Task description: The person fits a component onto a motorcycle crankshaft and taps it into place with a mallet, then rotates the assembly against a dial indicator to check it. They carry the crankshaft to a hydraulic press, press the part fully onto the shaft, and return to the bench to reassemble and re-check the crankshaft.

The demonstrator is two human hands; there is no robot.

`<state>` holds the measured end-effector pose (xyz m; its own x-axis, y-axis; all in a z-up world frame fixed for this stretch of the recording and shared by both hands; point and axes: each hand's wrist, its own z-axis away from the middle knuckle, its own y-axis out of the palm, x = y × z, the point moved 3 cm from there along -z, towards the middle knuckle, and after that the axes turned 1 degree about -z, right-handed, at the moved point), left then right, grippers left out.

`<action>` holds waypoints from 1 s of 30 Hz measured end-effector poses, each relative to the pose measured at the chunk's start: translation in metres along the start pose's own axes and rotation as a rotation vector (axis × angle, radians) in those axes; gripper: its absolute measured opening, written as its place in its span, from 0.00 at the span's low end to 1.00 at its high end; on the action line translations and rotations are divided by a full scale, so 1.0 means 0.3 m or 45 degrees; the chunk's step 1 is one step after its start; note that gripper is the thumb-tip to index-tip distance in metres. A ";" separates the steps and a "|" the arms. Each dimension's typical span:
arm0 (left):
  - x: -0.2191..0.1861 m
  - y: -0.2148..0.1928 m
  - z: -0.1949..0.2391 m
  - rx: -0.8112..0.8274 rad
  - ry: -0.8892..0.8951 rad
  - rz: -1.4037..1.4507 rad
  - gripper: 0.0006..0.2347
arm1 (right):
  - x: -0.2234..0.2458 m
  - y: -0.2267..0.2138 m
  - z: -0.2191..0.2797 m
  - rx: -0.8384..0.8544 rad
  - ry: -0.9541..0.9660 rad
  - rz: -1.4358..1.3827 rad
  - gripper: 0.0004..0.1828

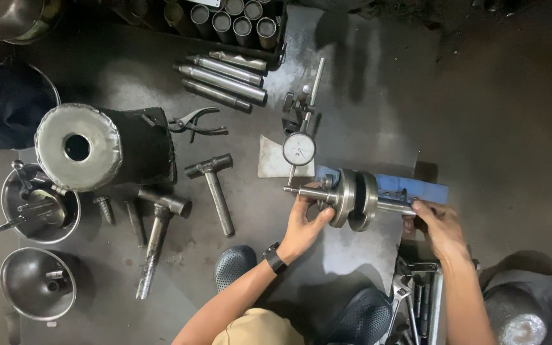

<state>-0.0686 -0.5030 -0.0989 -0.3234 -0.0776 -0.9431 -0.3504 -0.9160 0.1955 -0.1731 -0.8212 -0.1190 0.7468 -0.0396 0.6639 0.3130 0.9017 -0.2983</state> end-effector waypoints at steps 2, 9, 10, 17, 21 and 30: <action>-0.001 -0.001 0.001 -0.005 0.009 0.000 0.30 | 0.000 -0.002 -0.010 -0.016 -0.016 0.016 0.17; 0.014 -0.004 0.001 0.004 0.008 0.020 0.31 | -0.001 -0.013 -0.016 0.055 -0.035 -0.013 0.14; 0.019 -0.003 0.001 0.005 0.009 0.020 0.31 | 0.002 -0.015 -0.014 0.054 -0.035 -0.014 0.14; 0.022 -0.007 0.002 -0.013 0.006 0.004 0.31 | 0.156 0.017 0.069 0.053 -0.147 0.168 0.22; 0.033 -0.009 0.006 -0.008 -0.013 -0.029 0.31 | 0.193 0.043 0.097 0.037 -0.094 0.260 0.21; 0.005 -0.007 -0.001 0.007 -0.034 -0.016 0.34 | -0.014 -0.018 -0.031 -0.035 -0.075 0.199 0.15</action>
<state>-0.0681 -0.5012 -0.1007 -0.3425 -0.0553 -0.9379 -0.3593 -0.9147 0.1851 -0.1725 -0.8299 -0.1264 0.7524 0.1259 0.6466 0.2126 0.8827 -0.4192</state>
